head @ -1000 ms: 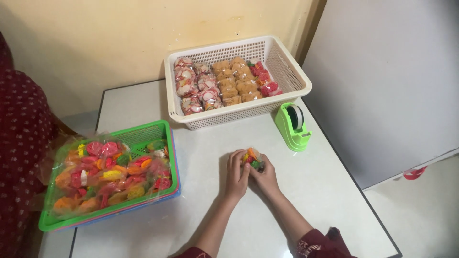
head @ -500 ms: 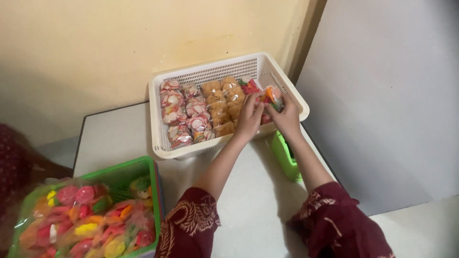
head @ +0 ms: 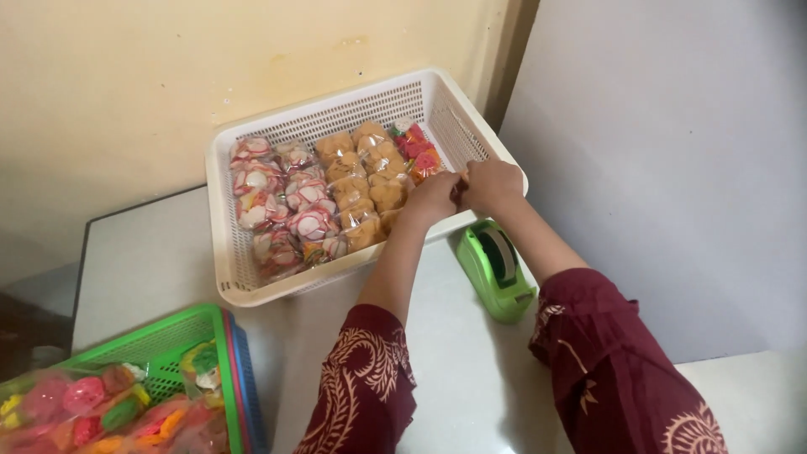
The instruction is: Individually packaging small snacks into plastic bags and sealing them using a tape dispenser.
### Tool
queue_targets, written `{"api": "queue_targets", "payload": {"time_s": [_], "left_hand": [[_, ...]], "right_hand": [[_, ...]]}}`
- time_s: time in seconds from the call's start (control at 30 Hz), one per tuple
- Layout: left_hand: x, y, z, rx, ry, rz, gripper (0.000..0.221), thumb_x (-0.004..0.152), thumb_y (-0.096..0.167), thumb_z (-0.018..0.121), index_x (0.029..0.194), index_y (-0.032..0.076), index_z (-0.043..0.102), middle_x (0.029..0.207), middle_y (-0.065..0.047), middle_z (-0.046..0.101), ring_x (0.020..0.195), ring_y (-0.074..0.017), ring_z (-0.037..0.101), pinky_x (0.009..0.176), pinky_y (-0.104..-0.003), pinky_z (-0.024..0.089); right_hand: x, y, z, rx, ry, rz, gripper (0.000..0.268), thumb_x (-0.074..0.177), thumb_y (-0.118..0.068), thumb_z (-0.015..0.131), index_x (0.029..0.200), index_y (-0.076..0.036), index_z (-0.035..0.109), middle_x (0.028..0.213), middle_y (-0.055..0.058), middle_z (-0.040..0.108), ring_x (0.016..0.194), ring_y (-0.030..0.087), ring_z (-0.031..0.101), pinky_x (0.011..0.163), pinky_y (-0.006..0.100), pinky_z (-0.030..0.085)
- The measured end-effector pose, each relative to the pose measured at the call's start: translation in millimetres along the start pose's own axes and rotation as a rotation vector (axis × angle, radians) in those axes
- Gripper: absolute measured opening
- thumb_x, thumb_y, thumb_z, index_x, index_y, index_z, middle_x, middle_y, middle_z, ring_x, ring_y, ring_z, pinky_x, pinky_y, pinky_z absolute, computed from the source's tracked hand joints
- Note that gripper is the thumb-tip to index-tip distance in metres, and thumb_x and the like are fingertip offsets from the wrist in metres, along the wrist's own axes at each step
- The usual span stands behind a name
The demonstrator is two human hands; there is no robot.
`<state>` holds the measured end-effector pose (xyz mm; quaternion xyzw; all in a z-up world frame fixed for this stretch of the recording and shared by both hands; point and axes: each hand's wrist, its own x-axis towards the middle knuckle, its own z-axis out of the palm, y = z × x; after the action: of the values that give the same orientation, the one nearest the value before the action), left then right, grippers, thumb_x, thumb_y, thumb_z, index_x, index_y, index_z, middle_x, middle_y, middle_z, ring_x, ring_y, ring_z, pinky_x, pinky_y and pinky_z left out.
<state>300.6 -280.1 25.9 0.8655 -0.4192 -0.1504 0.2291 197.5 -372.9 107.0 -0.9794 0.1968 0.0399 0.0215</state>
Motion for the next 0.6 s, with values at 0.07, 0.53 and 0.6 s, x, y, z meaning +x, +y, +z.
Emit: {"api": "queue_targets", "payload": {"time_s": [0.07,0.53,0.6], "left_hand": [[3,-4,5,0.037,-0.014,-0.013,0.047,0.081,0.009,0.052,0.125,0.02,0.065,0.132,-0.001,0.062,0.132,-0.0286,0.053,0.111,-0.082,0.012],[-14,8,-9,0.065,-0.056,-0.051,0.057,0.083,0.017,0.051,0.139,0.026,0.055,0.144,0.002,0.055,0.144,-0.0269,0.041,0.115,-0.075,0.016],[-19,15,-14,0.057,-0.052,-0.05,0.054,0.084,0.017,0.051,0.137,0.024,0.058,0.142,0.0,0.059,0.143,-0.0272,0.043,0.116,-0.072,0.016]], "right_hand": [[11,4,11,-0.03,-0.004,-0.006,0.048,0.082,-0.028,0.065,0.127,-0.012,0.07,0.115,0.016,0.073,0.105,0.039,0.072,0.083,0.054,0.058],[23,-7,15,0.118,-0.11,0.009,0.036,0.087,-0.025,0.063,0.106,0.002,0.077,0.1,0.02,0.076,0.099,0.04,0.074,0.082,0.054,0.059],[29,-4,21,-0.018,-0.028,0.001,0.032,0.081,-0.028,0.069,0.099,-0.004,0.08,0.09,0.014,0.077,0.087,0.037,0.076,0.074,0.051,0.06]]}}
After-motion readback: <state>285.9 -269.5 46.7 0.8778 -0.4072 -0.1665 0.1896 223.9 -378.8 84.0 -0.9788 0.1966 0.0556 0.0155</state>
